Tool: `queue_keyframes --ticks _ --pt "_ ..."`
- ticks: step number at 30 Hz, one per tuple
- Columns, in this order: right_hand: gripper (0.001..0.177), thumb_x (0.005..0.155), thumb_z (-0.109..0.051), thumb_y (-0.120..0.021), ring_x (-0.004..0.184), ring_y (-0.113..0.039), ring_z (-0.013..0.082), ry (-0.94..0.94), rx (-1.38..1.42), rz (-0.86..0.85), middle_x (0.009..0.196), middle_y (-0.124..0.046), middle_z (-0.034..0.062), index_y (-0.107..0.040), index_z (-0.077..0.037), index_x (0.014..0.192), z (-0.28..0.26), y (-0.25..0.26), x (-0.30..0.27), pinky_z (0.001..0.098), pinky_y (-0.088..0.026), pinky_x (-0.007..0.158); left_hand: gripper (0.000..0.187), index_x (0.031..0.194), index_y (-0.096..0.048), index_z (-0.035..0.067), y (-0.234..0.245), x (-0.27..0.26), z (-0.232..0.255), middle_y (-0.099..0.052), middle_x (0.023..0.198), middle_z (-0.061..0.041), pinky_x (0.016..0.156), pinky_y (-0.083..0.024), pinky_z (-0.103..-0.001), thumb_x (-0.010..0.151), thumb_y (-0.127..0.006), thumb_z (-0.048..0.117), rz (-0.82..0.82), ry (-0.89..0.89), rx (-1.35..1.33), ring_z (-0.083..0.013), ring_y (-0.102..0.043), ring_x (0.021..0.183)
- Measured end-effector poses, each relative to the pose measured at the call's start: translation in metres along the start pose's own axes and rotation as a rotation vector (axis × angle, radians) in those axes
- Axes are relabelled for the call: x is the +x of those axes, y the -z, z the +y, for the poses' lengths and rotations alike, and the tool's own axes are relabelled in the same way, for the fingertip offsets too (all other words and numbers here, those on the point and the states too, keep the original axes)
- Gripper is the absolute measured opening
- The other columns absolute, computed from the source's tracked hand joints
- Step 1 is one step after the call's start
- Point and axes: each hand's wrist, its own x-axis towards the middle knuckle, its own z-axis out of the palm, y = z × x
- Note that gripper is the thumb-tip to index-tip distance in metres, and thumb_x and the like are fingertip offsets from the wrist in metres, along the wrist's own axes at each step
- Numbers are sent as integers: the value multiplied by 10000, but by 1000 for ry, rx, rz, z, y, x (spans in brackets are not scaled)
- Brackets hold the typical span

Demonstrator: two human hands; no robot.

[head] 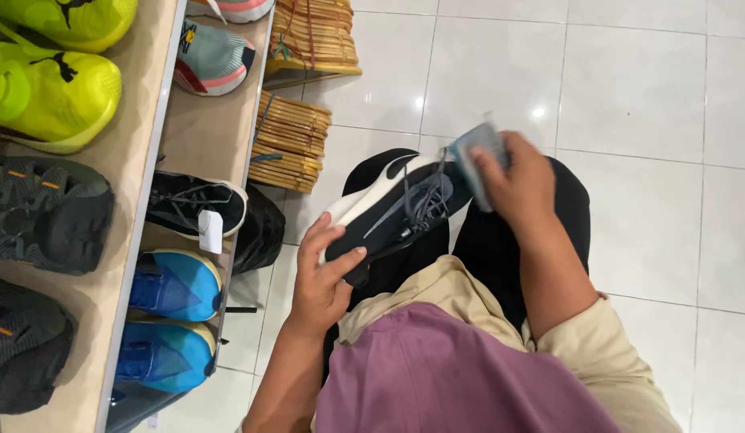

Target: Cleaning and wiping down various pairs of sneakers on a retail shelf.

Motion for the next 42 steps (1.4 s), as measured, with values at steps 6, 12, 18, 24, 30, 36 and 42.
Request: queue_keyframes --ticks 6,12,18,24,30,36,42 --pt "352 999 -309 -745 845 -710 294 315 319 127 966 -728 166 -622 -23 1163 2 7 -15 383 -560 777 491 1138 -765 129 -12 -2 -9 -515 1335 -78 1182 -438 -521 750 -628 -140 82 -264 155 -405 -463 1407" --pt "355 1062 -330 -780 867 -705 313 153 -16 251 968 -725 181 -657 -9 1151 31 -1 16 392 -543 737 311 1091 -770 157 -22 -5 -23 -530 1301 -15 1143 -419 -582 830 -762 -12 29 -385 362 -319 -459 1368" --pt "473 828 -442 -826 653 -691 284 588 104 -73 812 -675 117 -706 -59 1077 -76 1 -65 368 -536 575 221 1057 -745 122 -26 1 -23 -513 1298 -23 1140 -416 -622 855 -803 54 6 -466 308 -304 -443 1361" --pt "406 856 -456 -806 681 -692 335 318 -186 8 846 -704 123 -703 -71 928 -51 -12 -31 438 -537 595 168 1045 -746 146 -25 -7 -22 -499 1318 6 1164 -432 -597 916 -830 78 39 -460 366 -264 -433 1372" --pt "448 993 -434 -763 835 -717 381 170 -21 223 940 -709 190 -646 -11 1077 9 3 3 434 -554 698 159 1023 -744 134 -31 -6 -21 -512 1286 20 1163 -442 -605 915 -840 70 84 -486 319 -242 -437 1369" --pt "427 845 -468 -819 669 -680 352 404 -190 -19 803 -697 180 -702 -61 902 -67 -5 -34 445 -525 590 143 966 -723 146 -30 3 -14 -517 1262 26 1133 -438 -617 911 -841 88 42 -531 398 -225 -449 1355" --pt "438 960 -425 -757 805 -701 329 -2 90 141 915 -720 200 -667 -5 1045 39 -28 27 420 -533 715 138 969 -732 148 -31 -4 -17 -513 1260 35 1150 -442 -604 913 -840 83 79 -504 375 -215 -449 1354"
